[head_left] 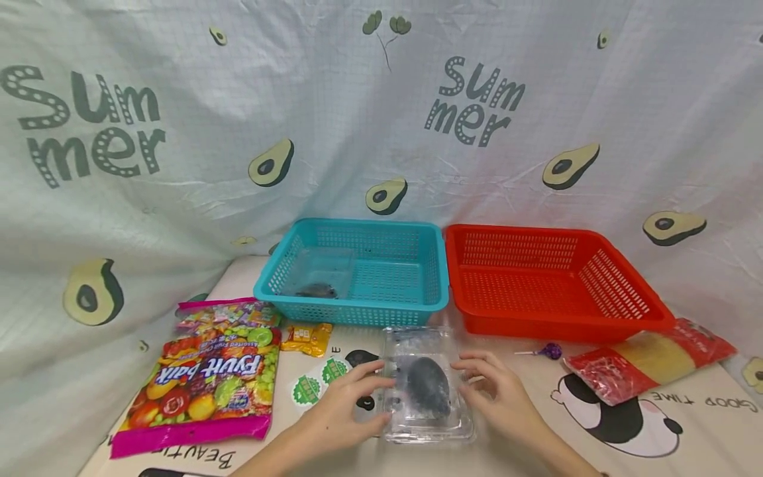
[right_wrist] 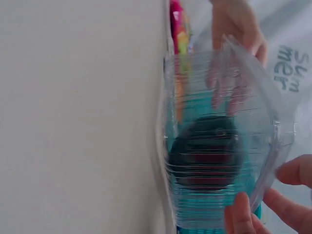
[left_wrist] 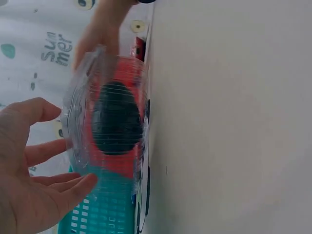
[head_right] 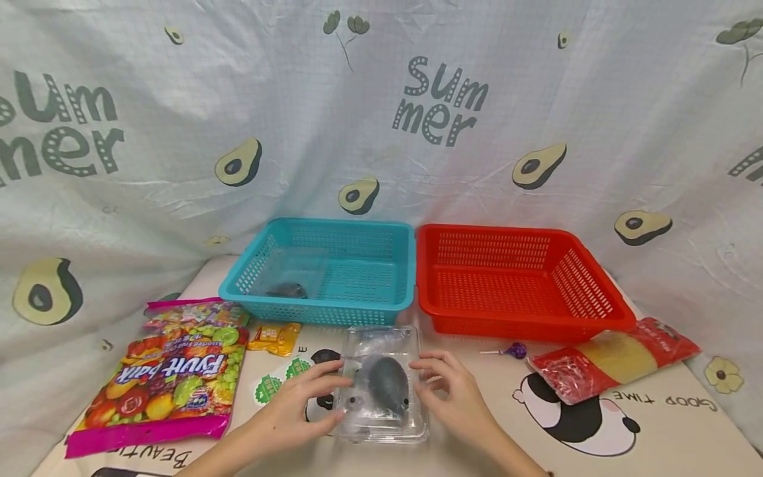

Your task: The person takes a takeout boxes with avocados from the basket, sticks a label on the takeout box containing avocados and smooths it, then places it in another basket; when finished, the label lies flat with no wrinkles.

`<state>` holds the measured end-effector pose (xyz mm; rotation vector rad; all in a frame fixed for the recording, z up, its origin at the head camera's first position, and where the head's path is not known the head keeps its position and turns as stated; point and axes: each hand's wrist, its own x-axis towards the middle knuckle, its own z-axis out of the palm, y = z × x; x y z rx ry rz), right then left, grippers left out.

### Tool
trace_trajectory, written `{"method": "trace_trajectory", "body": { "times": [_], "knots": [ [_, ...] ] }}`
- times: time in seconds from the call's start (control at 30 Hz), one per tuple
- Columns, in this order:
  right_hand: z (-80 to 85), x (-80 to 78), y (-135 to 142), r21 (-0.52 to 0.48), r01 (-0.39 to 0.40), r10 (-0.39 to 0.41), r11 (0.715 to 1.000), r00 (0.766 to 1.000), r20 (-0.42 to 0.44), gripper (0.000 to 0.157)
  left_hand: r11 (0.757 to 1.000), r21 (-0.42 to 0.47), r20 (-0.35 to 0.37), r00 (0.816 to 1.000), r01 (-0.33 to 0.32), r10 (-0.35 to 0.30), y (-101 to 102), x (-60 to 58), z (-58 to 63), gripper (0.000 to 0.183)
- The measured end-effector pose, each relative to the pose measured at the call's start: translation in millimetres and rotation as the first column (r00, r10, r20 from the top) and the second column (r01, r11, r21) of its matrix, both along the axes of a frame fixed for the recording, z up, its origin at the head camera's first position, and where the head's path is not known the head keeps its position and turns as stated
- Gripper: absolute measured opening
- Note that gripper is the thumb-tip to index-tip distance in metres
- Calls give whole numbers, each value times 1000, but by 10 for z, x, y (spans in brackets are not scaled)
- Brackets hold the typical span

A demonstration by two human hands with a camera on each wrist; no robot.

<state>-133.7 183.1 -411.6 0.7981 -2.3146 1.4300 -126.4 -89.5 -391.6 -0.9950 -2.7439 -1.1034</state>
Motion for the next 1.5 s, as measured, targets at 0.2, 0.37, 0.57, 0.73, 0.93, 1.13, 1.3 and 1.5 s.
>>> {"method": "trace_trajectory", "body": {
  "times": [0.2, 0.37, 0.57, 0.73, 0.93, 1.13, 1.3, 1.5],
  "knots": [
    [-140, -25, 19, -45, -6, 8, 999, 999, 52, 31, 997, 80, 28, 999, 17, -19, -17, -45, -109, 37],
    [-245, -37, 46, -67, -10, 12, 998, 999, 35, 33, 994, 99, 32, 998, 56, -59, -38, -76, -163, 39],
    [-307, -54, 90, -108, -13, 16, 994, 1000, 22, 42, 997, 22, 5, 997, -75, 75, -232, -249, -171, 45],
    [-345, -66, 110, -194, -31, 29, 981, 999, -16, 42, 948, -72, 37, 949, -311, 314, -494, -437, -250, 48],
    [-381, -80, 116, -219, -58, 50, 974, 998, -44, 41, 947, -145, 83, 950, -287, 301, -607, -488, -351, 57],
    [-377, -84, 102, -209, -66, 58, 976, 997, -45, 41, 938, -132, 79, 940, -320, 332, -610, -506, -346, 60],
    [-360, -82, 84, -206, -62, 60, 977, 998, -16, 41, 918, -137, 118, 914, -372, 388, -622, -524, -332, 61],
    [-344, -82, 60, -230, -57, 55, 971, 998, -13, 40, 898, -136, 184, 880, -418, 437, -652, -536, -259, 62]
  ]
}}
